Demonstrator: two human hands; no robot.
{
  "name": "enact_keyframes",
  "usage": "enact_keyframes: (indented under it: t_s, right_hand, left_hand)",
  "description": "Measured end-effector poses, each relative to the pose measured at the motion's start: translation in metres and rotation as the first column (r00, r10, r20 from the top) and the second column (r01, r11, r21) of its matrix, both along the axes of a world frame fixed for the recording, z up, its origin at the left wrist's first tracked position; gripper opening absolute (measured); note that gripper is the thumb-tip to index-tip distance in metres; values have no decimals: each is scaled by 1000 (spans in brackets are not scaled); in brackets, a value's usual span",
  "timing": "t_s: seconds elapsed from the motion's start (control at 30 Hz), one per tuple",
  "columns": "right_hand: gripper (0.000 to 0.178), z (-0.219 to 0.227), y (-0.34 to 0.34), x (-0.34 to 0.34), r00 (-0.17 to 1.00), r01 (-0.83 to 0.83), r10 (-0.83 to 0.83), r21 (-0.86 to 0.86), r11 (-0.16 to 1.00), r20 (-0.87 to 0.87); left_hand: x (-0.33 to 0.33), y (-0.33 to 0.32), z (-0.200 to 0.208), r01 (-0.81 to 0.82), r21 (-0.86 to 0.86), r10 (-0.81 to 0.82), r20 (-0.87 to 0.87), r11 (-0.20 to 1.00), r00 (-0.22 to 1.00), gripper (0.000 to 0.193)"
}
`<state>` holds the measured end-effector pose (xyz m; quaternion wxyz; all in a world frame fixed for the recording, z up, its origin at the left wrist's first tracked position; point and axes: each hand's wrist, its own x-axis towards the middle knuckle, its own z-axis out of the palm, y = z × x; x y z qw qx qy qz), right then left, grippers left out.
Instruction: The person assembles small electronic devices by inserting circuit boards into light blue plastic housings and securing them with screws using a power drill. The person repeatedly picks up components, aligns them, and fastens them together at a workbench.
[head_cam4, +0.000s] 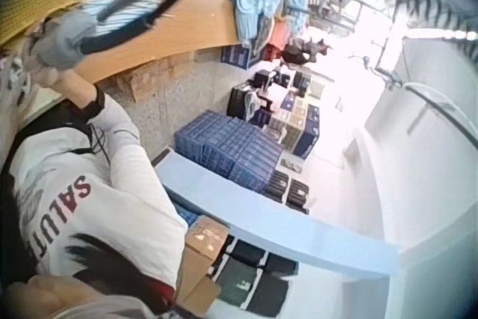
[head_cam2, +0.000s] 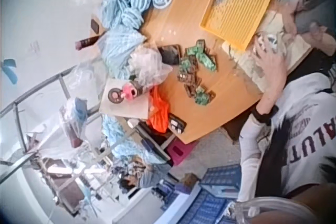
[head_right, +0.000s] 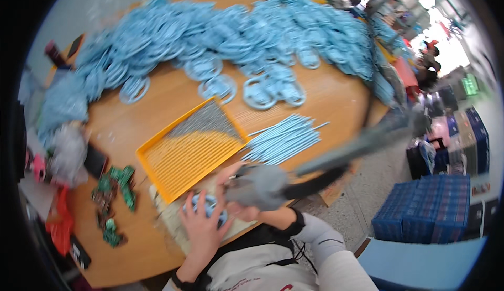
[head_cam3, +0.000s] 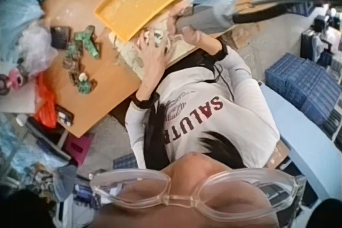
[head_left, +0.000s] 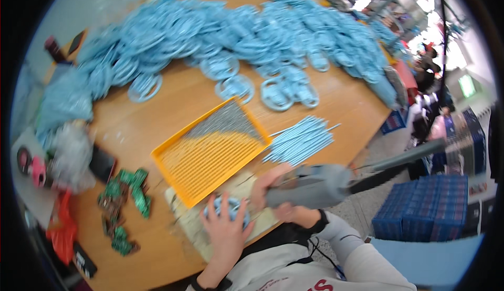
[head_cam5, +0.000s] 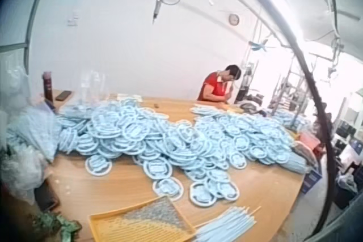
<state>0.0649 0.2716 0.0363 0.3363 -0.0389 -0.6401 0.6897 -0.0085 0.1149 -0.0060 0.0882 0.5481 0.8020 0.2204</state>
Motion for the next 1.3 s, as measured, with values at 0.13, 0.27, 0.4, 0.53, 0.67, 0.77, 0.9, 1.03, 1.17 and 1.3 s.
enact_keyframes:
  t_s: [0.13,0.27,0.4,0.53,0.67,0.77,0.9,1.03,1.17,1.3]
  right_hand:
    - [50,0,-7,-2,986,-130,121,-73,989,-119]
    - [53,-7,-12,-1,987,-152,152,-1,988,-52]
    - [59,5,-20,-6,992,-73,70,23,997,103]
    - [58,0,-19,-1,981,-83,64,98,992,181]
    - [58,5,-15,1,968,-153,135,68,986,214]
    - [58,-1,-14,4,964,-131,91,150,980,248]
    - [58,2,-15,1,967,-146,121,99,984,224]
    - [58,14,-21,1,966,-117,117,-14,993,231]
    - [50,18,-20,-7,991,-128,127,19,992,49]
    - [57,38,-26,-9,997,-58,56,40,998,51]
  left_hand:
    - [1,-3,1,-1,67,-3,48,998,999,48]
    - [3,-6,-1,-23,97,17,64,995,998,44]
    - [3,-4,2,-21,84,14,90,996,996,44]
    - [3,-3,0,-32,83,25,89,996,996,42]
    - [4,-2,0,-32,82,24,98,996,995,41]
    - [4,-3,-2,-44,93,34,107,995,994,40]
    - [4,-3,-2,-46,97,35,120,994,992,38]
    - [0,-3,-2,-37,186,13,131,982,991,31]
    - [-8,-11,-8,-100,381,11,229,919,973,27]
    - [-14,-5,8,-229,400,99,320,887,942,20]
